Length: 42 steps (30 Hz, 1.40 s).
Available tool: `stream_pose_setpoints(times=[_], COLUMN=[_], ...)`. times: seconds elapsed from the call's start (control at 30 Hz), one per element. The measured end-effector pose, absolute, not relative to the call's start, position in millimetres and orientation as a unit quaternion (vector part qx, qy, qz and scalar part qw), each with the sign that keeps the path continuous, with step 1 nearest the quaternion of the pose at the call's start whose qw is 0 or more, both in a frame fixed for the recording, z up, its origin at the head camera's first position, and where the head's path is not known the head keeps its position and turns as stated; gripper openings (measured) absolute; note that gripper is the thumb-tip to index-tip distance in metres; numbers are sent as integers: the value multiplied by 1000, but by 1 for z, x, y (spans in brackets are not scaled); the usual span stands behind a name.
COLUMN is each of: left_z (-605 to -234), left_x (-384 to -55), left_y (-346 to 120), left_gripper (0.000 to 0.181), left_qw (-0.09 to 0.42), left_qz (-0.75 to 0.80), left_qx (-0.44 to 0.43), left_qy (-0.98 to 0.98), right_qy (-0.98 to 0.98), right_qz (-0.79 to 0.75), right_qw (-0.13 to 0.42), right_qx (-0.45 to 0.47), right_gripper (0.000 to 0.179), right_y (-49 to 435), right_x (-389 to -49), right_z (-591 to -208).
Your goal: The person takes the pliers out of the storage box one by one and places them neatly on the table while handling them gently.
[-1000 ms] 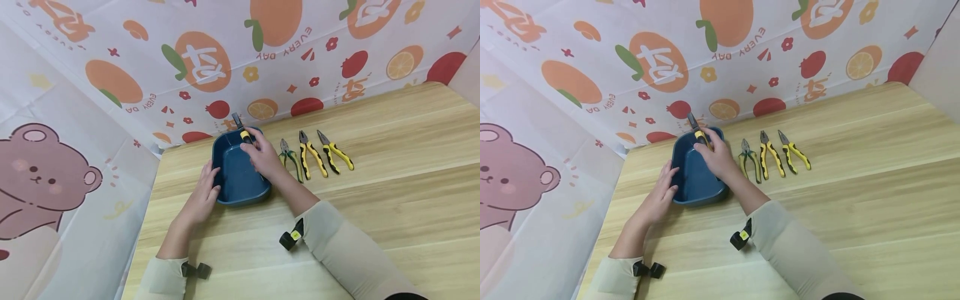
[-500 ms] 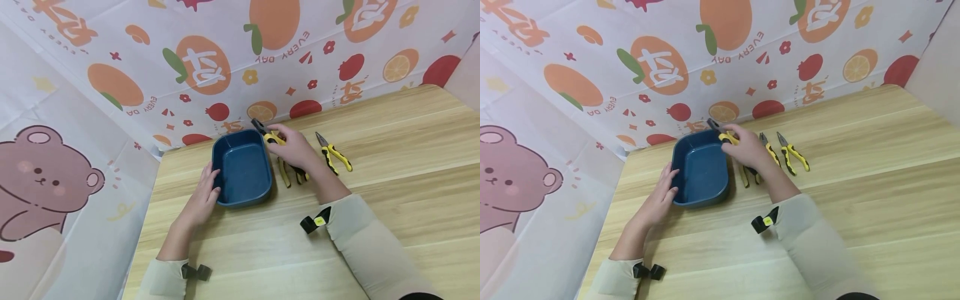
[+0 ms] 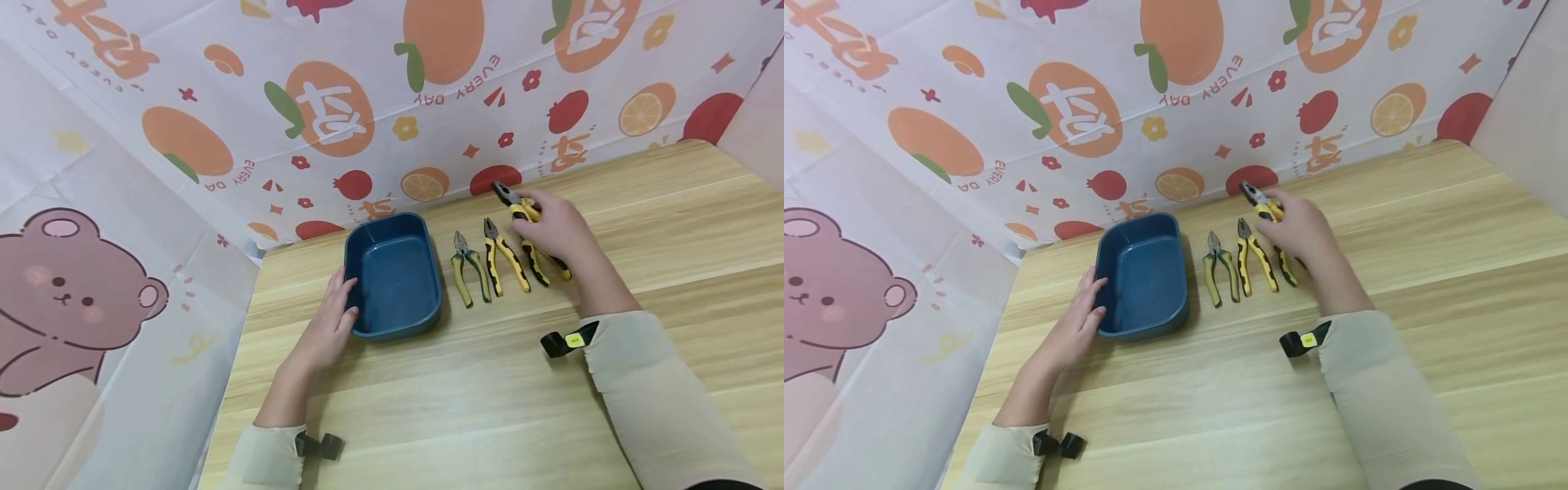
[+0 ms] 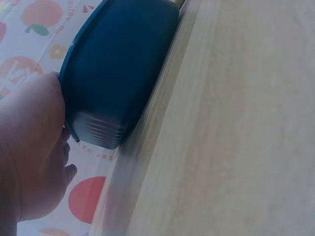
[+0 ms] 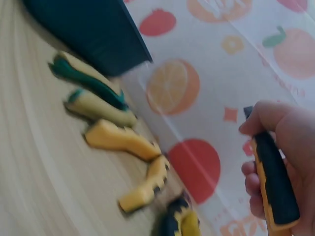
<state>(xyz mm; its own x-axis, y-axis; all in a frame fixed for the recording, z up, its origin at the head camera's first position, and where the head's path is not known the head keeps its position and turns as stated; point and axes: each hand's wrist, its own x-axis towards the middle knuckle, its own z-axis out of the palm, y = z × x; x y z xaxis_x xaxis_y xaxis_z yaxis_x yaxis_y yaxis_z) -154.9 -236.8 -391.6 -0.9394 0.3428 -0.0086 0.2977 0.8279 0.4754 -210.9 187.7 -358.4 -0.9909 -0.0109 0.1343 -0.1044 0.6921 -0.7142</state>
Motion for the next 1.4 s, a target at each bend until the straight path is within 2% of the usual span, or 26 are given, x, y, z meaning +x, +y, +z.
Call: stream_pose_setpoints(times=[0.23,0.6,0.93,1.4], left_z=[-392,-393,-392,-392], left_x=[-154,-154,-157,-157], left_y=[-237,-237,-237,-239], left_gripper=[56,55,55,55], left_qw=[44,41,39,32], left_qz=[238,241,239,240], left_qx=[168,169,173,180], left_qy=[956,955,955,954], right_qy=[-934,-937,-938,-943], right_qz=[357,341,336,320], right_qw=[17,-47,-45,-17], right_qx=[-21,-49,-67,-85], right_gripper=[64,64,66,61], right_y=[216,237,233,227], right_x=[-218,-226,-228,-227], right_z=[-371,-401,-408,-411])
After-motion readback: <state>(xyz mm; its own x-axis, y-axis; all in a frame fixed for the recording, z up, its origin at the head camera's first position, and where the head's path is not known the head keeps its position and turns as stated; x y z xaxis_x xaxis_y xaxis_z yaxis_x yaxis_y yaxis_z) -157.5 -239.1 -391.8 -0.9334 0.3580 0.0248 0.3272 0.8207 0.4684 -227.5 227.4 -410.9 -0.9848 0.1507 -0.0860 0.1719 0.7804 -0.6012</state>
